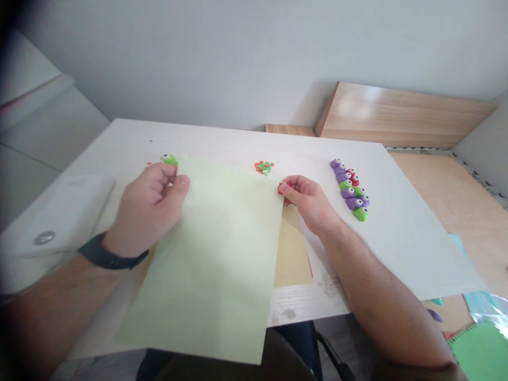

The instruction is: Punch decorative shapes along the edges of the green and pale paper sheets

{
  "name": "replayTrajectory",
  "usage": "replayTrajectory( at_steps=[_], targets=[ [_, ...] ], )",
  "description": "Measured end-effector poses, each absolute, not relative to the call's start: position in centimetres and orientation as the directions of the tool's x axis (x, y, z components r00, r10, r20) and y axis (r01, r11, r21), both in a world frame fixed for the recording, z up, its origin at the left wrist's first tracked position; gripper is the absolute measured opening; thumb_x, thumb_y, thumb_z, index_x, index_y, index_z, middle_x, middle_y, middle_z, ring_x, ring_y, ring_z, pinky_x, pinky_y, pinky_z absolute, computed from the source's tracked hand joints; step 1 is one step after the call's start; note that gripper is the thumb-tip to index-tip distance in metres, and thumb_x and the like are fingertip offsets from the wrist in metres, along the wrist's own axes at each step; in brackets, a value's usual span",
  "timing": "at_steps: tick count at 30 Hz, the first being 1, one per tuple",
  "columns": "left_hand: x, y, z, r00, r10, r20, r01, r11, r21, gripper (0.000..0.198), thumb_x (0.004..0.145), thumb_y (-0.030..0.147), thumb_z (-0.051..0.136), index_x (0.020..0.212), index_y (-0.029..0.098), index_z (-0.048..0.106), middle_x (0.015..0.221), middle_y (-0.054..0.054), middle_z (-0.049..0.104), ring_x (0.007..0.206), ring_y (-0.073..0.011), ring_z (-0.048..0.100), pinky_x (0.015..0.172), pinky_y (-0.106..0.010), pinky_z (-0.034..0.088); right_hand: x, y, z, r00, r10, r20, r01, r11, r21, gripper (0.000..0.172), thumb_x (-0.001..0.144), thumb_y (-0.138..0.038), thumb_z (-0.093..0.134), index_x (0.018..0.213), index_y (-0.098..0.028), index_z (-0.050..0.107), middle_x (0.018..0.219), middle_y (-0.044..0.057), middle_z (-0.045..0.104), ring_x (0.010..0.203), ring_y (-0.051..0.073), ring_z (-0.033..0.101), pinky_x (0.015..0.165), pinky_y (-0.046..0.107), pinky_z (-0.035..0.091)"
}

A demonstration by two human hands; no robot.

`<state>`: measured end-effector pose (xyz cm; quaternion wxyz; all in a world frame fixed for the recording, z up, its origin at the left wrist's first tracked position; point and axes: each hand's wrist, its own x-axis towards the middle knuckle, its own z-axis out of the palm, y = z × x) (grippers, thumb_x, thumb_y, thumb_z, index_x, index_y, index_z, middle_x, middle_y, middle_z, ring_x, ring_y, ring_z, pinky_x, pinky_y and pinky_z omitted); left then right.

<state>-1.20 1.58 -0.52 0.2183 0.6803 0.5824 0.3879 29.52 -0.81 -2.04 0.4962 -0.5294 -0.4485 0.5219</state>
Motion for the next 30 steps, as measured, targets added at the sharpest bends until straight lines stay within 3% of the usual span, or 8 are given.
replayTrajectory(
  at_steps=[19,30],
  targets=[
    [-1.19,1.64,-0.90,0.025,0.967,0.255,0.591,-0.221,0.776,0.013,0.098,0.034,0.060,0.100,0.021,0.058,0.081,0.003,0.063,0.055,-0.0101,0.044,0.054,-0.028,0.034,29.16,-0.25,-2.72,0.084,0.992,-0.092,-0.013,-0.091,-0.996,0.035,0.072,-0.042,0.090,0.087,-0.020,0.068,0.077,-0.001,0.065,0.067,0.014,0.054,0.066,0.032,0.040],
    [-1.40,1.88,-0.79,0.015,0.972,0.235,0.596,-0.197,0.778,0.017,0.099,0.037,0.059,0.102,0.020,0.061,0.085,0.002,0.067,0.060,-0.0120,0.052,0.059,-0.029,0.038,29.61,-0.67,-1.91,0.046,0.991,-0.129,-0.133,-0.122,-0.984,0.035,0.075,-0.043,0.091,0.095,-0.021,0.072,0.091,0.003,0.068,0.079,0.016,0.058,0.073,0.032,0.047]
  ],
)
